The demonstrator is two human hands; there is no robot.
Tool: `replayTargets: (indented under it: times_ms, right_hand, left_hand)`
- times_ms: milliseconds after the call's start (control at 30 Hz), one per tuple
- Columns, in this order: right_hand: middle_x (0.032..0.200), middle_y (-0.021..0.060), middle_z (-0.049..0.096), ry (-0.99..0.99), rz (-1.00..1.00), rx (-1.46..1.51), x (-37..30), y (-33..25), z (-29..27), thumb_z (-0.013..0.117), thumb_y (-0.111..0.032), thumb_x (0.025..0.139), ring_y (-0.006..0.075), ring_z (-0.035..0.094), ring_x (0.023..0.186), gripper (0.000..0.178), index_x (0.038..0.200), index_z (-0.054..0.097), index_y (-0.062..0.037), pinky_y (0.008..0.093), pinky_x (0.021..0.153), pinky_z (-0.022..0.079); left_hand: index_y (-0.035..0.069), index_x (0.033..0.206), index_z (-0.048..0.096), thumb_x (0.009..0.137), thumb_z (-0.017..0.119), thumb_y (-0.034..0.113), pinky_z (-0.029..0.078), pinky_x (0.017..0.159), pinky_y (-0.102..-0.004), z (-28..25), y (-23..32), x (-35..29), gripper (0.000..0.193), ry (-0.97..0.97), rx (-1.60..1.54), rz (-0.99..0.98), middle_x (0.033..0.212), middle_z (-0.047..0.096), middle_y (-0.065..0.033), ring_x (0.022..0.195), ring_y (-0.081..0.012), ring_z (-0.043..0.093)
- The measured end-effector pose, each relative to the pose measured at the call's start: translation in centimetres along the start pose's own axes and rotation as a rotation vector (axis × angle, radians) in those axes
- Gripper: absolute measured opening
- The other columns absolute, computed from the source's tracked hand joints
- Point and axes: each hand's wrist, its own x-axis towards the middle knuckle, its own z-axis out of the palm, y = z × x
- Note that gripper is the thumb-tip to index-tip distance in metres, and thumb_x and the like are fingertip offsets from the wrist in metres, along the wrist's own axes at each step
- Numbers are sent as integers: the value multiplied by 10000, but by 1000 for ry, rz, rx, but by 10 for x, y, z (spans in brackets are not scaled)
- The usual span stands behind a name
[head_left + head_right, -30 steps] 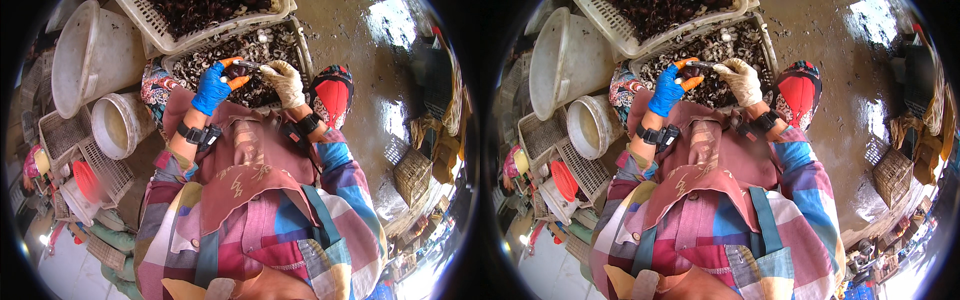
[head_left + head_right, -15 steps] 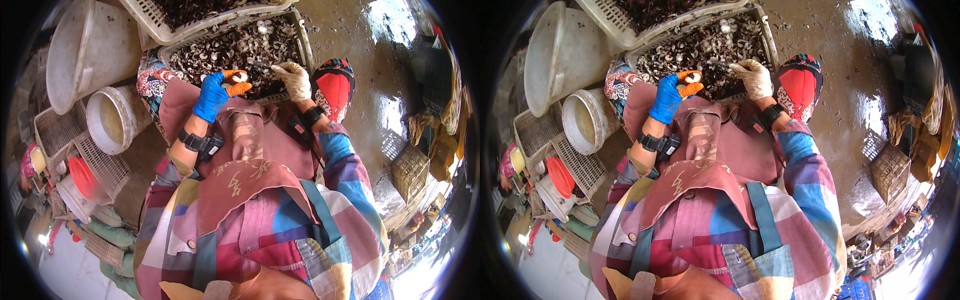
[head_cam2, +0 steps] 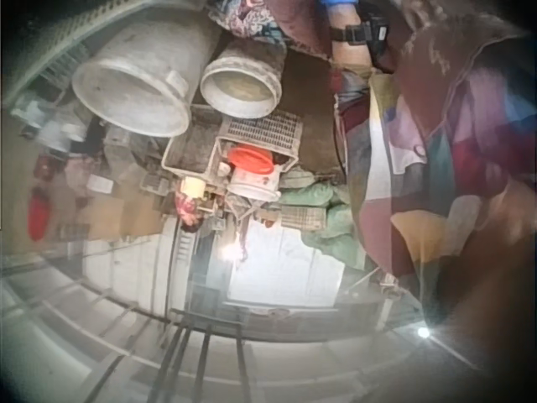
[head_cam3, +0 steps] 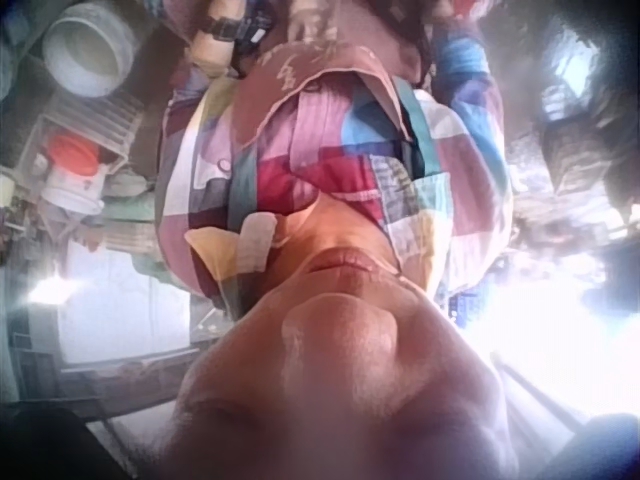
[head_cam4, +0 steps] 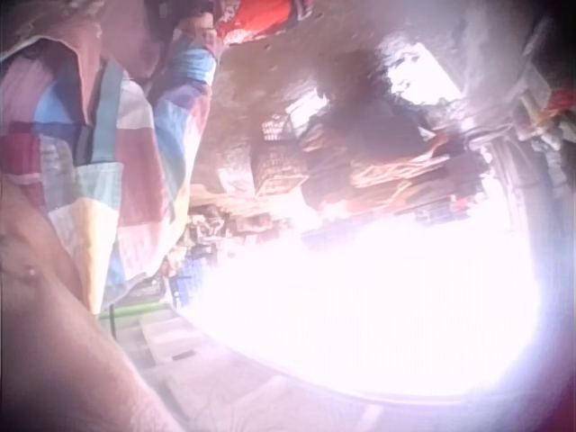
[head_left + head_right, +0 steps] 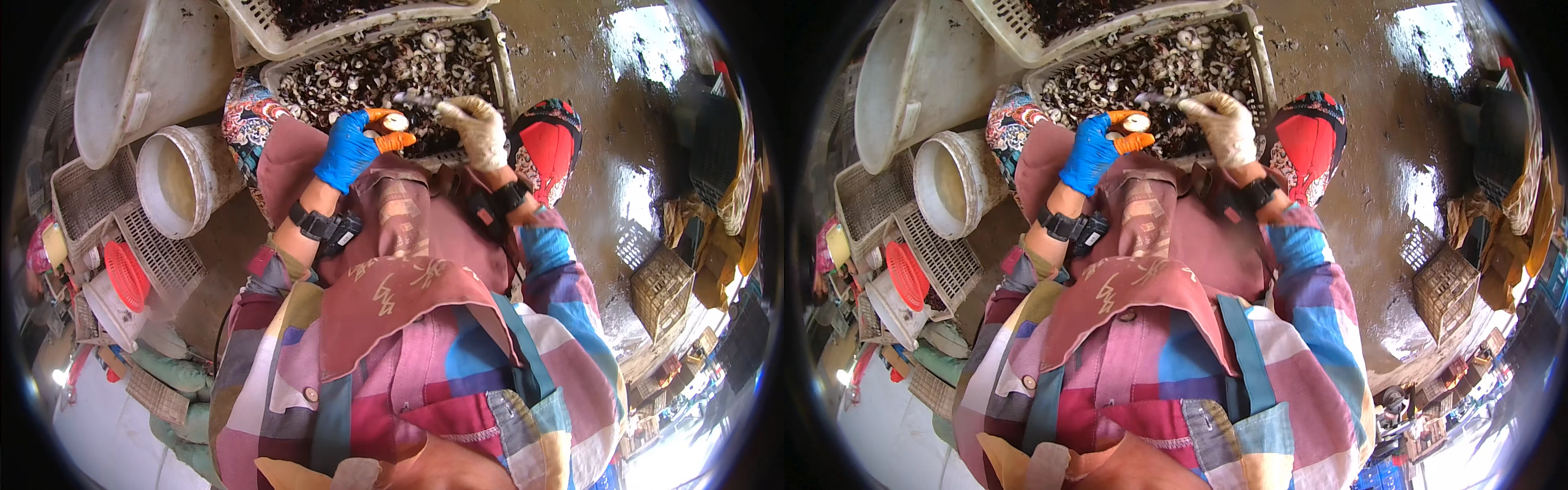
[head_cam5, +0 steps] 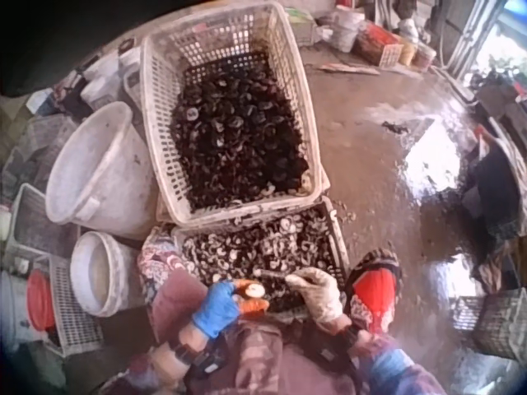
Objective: The person peels the dark outer layer from small round objects by hand, placing the cleaned items into a crate.
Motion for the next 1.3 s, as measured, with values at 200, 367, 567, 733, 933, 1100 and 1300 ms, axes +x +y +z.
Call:
replayTargets:
  times_ms: [200,367,567,733,933,1100,1300]
  right_hand:
    - [726,3,622,-11,-26,-152,-7,0,6,692,-122,754,49,523,643,127,846,662,-40,188,585,429]
    - [700,-3,594,52,-62,-9,14,25,-12,672,-109,778,53,517,611,121,815,634,0,185,568,420]
    - [747,43,632,-76,61,250,1,14,22,635,-138,814,77,565,624,138,866,623,-10,182,586,444]
    - [735,30,620,-30,45,221,-1,8,14,654,-98,793,68,552,635,138,865,622,15,194,593,445]
    - [724,30,619,38,-151,-136,-13,5,1,681,-120,761,95,555,657,132,836,651,-16,224,612,443]
    - [677,44,613,-14,-336,-573,-6,2,-6,680,-215,762,108,541,621,195,814,659,-29,247,572,423]
    - [719,11,611,-68,33,-20,-6,2,15,670,-156,783,59,530,635,180,879,648,-6,195,595,436]
  left_hand:
    - [-12,993,610,698,714,17,503,724,-232,7,7,-4,315,-22,236,-43,893,640,-55,813,-114,593]
    - [14,1066,573,665,746,32,495,749,-247,5,-8,4,436,13,152,77,928,623,-43,815,-104,580]
    - [24,1038,566,643,766,43,493,743,-241,10,-10,9,443,63,212,148,921,620,-29,830,-99,573]
    - [21,1037,566,635,780,77,491,731,-237,9,4,7,459,136,371,192,915,627,-28,815,-93,574]
    - [53,983,608,588,817,216,498,686,-256,-1,-6,12,476,217,413,319,831,652,-57,739,-116,602]
    - [53,979,610,610,802,236,501,677,-272,-3,-2,9,454,217,670,335,839,655,-76,742,-146,622]
    - [29,1054,589,678,744,60,489,722,-234,5,-6,10,408,64,240,122,903,628,-18,809,-87,566]
